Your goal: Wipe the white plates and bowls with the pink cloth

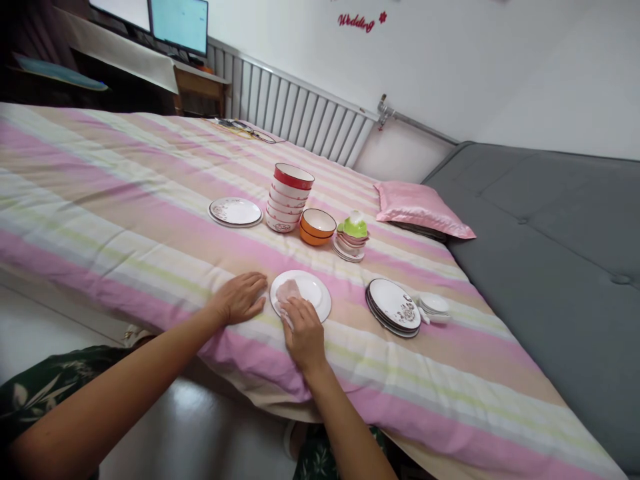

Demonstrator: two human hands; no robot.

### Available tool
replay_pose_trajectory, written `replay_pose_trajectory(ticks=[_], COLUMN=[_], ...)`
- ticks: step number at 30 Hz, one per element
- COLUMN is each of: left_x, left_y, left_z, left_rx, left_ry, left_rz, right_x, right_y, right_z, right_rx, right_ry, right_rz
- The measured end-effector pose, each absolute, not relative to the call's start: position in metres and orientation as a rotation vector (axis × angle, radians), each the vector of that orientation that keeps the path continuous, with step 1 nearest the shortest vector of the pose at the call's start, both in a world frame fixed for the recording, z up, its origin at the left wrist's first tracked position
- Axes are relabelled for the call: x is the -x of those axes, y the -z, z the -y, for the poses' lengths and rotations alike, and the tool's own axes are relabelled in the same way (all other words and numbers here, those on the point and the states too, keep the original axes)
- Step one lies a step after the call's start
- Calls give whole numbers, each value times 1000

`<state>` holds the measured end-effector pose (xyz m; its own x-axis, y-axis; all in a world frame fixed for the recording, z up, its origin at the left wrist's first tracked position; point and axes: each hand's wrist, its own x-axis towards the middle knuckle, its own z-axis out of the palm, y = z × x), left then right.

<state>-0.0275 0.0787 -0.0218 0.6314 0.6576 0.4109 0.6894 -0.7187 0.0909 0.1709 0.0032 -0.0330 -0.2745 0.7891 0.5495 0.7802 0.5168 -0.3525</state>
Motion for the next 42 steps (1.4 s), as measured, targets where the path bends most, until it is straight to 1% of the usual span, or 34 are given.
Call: replay_pose_trajectory(ticks=[9,13,18,24,32,37,42], left_x=[28,28,27,27,28,27,27], left_y=[22,23,22,21,22,20,21], left_z=[-79,-79,-79,-79,-80,-79,-78], left_rx=[2792,2782,2785,2802,2780,2781,2769], left_ry=[684,672,689,673,627,622,647], left_rz=[1152,1138,1152,1135,1136,1147,1149], right_x=[-173,-175,-178,-181,-188,-192,-195], right_y=[30,26,23,23,17,17,31], right_z=[-5,-21,-49,-64,-53,-31,-7], right_rx=[1588,1704,1749,1662,1366,1245,1380], right_ry=[23,-18,-64,-159,-299,-257,-122], right_rz=[1810,1802,1900,2028,2155,2162,2098])
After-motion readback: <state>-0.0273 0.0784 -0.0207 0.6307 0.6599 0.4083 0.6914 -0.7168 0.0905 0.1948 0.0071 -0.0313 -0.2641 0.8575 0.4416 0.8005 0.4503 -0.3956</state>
